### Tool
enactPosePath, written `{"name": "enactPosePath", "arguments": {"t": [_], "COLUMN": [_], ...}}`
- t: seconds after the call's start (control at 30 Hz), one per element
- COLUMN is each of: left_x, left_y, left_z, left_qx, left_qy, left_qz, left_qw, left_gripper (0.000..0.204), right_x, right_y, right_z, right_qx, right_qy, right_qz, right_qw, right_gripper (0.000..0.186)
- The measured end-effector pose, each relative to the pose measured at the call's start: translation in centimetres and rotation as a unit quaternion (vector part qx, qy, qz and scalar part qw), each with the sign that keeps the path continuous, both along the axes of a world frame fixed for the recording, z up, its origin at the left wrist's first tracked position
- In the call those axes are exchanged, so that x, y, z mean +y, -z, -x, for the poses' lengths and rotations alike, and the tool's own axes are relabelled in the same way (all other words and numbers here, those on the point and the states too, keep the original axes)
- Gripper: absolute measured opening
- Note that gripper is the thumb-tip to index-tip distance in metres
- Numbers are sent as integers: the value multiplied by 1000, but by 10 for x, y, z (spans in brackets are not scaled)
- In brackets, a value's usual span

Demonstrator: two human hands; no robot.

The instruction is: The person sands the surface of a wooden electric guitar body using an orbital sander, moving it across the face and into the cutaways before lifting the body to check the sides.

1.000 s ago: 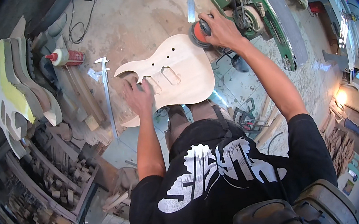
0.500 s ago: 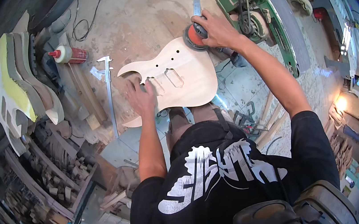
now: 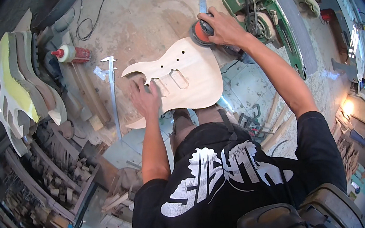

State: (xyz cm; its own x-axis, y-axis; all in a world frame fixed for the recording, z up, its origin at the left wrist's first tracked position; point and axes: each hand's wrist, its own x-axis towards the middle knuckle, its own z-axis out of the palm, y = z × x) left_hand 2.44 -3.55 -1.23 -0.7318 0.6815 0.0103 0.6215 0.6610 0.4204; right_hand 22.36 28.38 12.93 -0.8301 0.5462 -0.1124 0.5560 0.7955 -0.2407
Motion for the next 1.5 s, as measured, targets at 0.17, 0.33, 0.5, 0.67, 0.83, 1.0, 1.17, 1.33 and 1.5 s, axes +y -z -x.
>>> {"name": "enactPosePath", "arguments": {"t": [0.17, 0.33, 0.5, 0.67, 0.83, 1.0, 1.17, 1.33, 1.5], "left_x": [-3, -1, -2, 3, -6, -35, -102, -141, -143], "left_y": [2, -1, -2, -9, -4, -6, -22, -17, -9], "left_z": [0, 0, 2, -6, 8, 22, 22, 27, 24], "left_qx": [-7, -10, -5, -18, -42, -37, -59, 34, 82], "left_qy": [-9, 2, 3, -7, 6, 63, 173, 254, 275], "left_qz": [0, 4, 6, 9, 21, -29, -35, 52, 47], "left_qw": [1000, 1000, 1000, 1000, 999, 997, 983, 965, 957], "left_gripper": [54, 55, 55, 57, 62, 73, 78, 76, 69], "right_x": [-21, -4, -6, -71, -134, -187, -225, -238, -240], "right_y": [0, 2, -12, -32, -25, -26, -25, -28, -33], "right_z": [-2, -8, -48, -118, -174, -199, -198, -174, -165], "right_qx": [17, 30, 44, 105, 135, 111, 100, 110, 91], "right_qy": [-36, 1, 152, 283, 337, 401, 404, 357, 337], "right_qz": [68, -11, -42, 24, 38, 77, 76, 68, 66], "right_qw": [997, 1000, 987, 953, 931, 906, 906, 925, 935], "right_gripper": [65, 64, 62, 69, 76, 76, 74, 67, 65]}}
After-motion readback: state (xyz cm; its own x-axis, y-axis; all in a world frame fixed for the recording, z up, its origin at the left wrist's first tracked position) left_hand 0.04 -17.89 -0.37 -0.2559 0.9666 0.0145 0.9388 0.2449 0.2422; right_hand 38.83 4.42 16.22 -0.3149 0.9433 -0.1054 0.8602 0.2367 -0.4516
